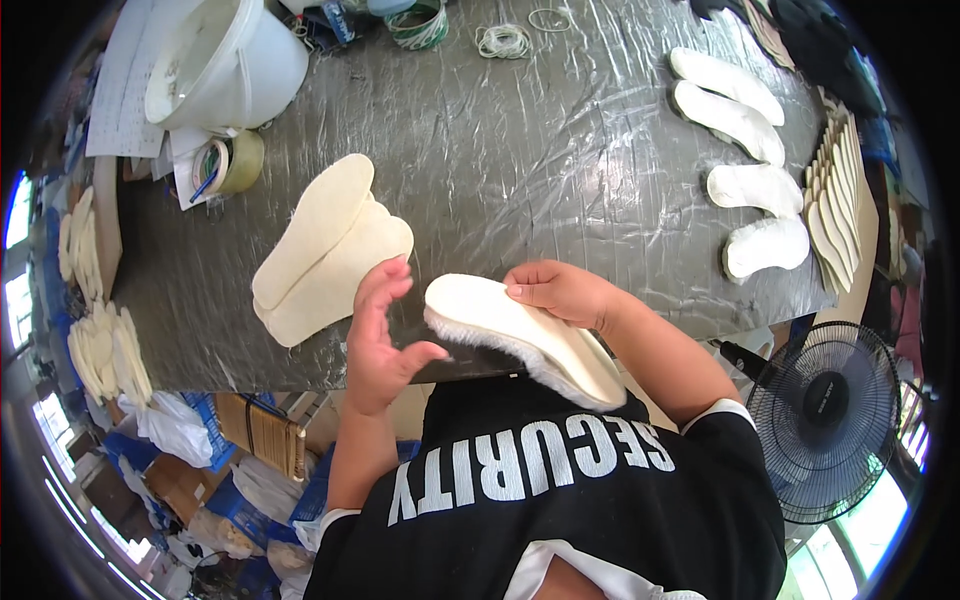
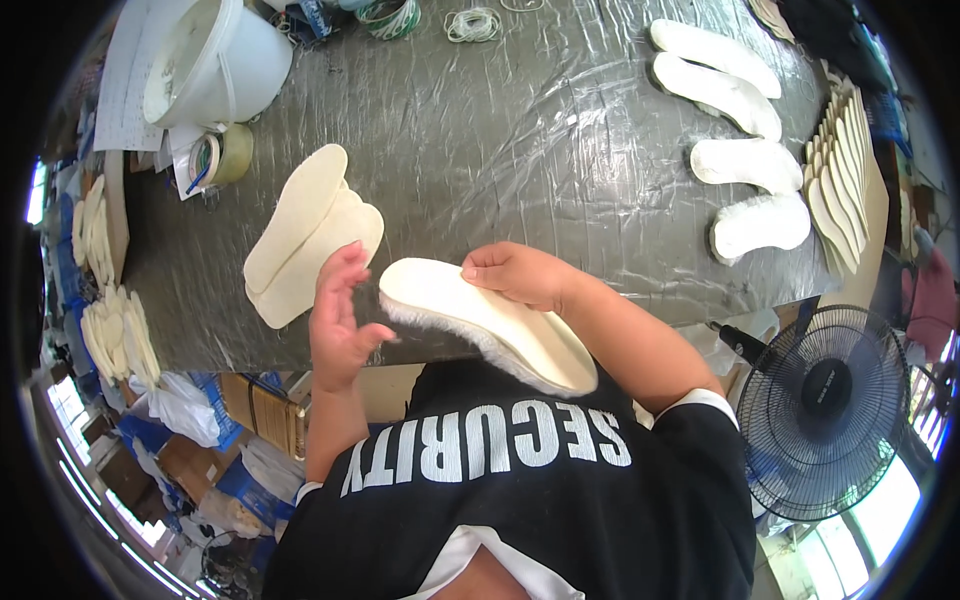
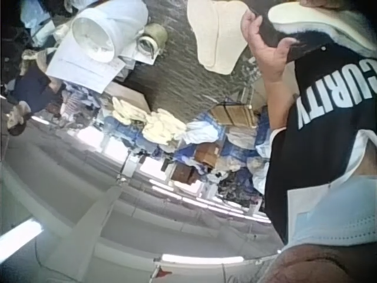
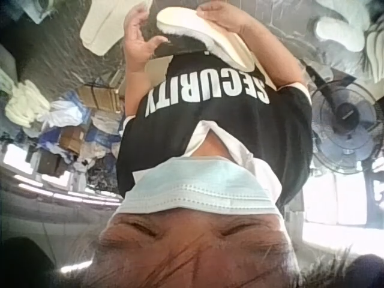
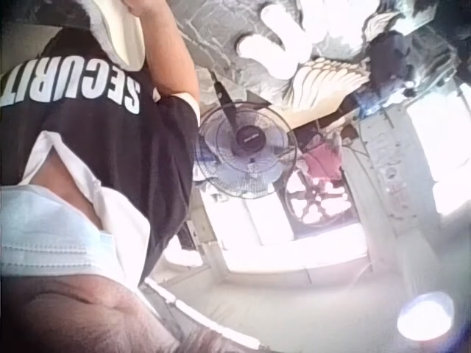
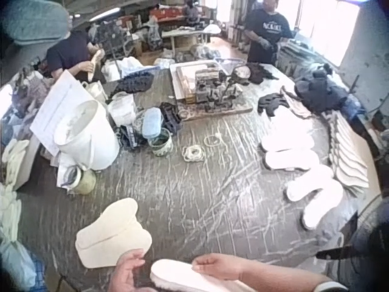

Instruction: Applying fuzzy lining material to shoe insoles by hand.

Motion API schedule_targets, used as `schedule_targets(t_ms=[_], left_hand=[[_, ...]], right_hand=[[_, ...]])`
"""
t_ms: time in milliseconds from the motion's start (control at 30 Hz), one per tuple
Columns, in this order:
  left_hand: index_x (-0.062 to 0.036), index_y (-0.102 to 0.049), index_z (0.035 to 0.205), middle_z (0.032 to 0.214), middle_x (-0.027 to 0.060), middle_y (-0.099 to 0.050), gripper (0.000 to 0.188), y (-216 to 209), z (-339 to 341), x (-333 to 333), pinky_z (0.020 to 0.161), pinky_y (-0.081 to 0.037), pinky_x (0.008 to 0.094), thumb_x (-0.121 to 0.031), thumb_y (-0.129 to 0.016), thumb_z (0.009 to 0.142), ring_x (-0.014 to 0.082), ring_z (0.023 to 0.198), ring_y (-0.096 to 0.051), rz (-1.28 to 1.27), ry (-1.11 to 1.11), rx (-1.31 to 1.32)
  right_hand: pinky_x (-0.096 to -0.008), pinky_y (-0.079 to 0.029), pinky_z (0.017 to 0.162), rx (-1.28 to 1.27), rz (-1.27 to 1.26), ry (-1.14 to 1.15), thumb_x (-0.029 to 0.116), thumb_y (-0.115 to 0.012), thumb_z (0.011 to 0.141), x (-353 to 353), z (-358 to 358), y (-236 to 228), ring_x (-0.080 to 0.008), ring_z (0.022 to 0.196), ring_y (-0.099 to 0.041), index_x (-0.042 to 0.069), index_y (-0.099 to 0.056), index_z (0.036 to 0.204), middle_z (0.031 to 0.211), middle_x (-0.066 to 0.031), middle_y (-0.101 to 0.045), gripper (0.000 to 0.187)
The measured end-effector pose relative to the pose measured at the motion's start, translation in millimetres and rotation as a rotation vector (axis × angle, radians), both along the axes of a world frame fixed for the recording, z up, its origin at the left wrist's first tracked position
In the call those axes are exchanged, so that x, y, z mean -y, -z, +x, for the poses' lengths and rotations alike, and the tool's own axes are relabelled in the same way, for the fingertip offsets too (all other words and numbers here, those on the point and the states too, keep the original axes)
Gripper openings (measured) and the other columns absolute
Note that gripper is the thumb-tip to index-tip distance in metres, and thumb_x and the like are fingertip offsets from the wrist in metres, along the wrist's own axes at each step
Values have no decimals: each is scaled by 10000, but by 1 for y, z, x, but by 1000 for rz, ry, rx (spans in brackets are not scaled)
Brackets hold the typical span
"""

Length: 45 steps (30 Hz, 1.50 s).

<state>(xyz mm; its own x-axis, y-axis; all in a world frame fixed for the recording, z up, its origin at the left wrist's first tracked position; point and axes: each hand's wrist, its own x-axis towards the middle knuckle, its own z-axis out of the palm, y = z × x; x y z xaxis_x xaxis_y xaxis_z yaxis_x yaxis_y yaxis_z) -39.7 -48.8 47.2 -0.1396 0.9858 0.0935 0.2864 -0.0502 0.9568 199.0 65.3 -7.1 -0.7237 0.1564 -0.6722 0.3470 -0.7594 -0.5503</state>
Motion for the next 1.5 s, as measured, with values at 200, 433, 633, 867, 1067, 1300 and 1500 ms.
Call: schedule_targets(t_ms=[200,433,633,867,1067,1300,1500], left_hand=[[-89,-596,1072,1293,116,-553,581,-27,9,-12,1020,-398,445,-187,-878,573,355,1236,-479,92,116,-290],[-71,-626,1058,1125,95,-646,518,-33,12,-21,959,-442,427,-202,-860,615,336,1175,-532,35,233,-204],[10,-658,919,974,120,-651,178,-15,3,-16,761,-493,305,-15,-730,757,221,838,-621,-111,235,68],[16,-629,991,1008,110,-638,229,-2,-16,1,799,-478,275,-21,-719,783,185,917,-600,-359,53,312],[-82,-634,925,1139,78,-633,353,-44,28,-17,1013,-396,453,-179,-820,642,296,1202,-511,22,356,-485],[-102,-638,807,1094,1,-644,181,-40,51,-27,1065,-287,549,-148,-764,686,233,1199,-532,18,609,-482],[-116,-626,790,1028,-5,-663,168,-33,55,-27,1052,-312,531,-82,-739,671,226,1111,-590,13,598,-467]], right_hand=[[-237,-520,709,-317,-456,121,187,-542,988,20,-1,-1,-86,820,-618,27,-581,1091,954,-16,-629,194],[-228,-517,673,-306,-476,133,199,-551,982,29,0,-8,-85,804,-617,38,-551,1109,947,-25,-618,205],[-256,-500,749,-304,-352,85,326,-559,979,34,6,-5,-86,891,-579,58,-530,1216,1047,-37,-614,359],[-382,-279,1090,-513,-87,-234,534,-875,574,10,24,-28,-240,1292,-380,15,-160,1518,1424,-133,-397,1293],[-380,-304,1089,-570,-140,-194,398,-869,645,25,22,-16,-260,1311,-384,-9,-182,1504,1414,-160,-412,1173],[-381,-240,1125,-613,-159,-140,525,-879,574,28,19,-17,-271,1350,-348,-18,-240,1483,1436,-166,-397,1237],[-362,-278,1100,-588,-107,-164,499,-893,557,31,25,-12,-248,1307,-385,-3,-266,1473,1396,-149,-428,1218]])
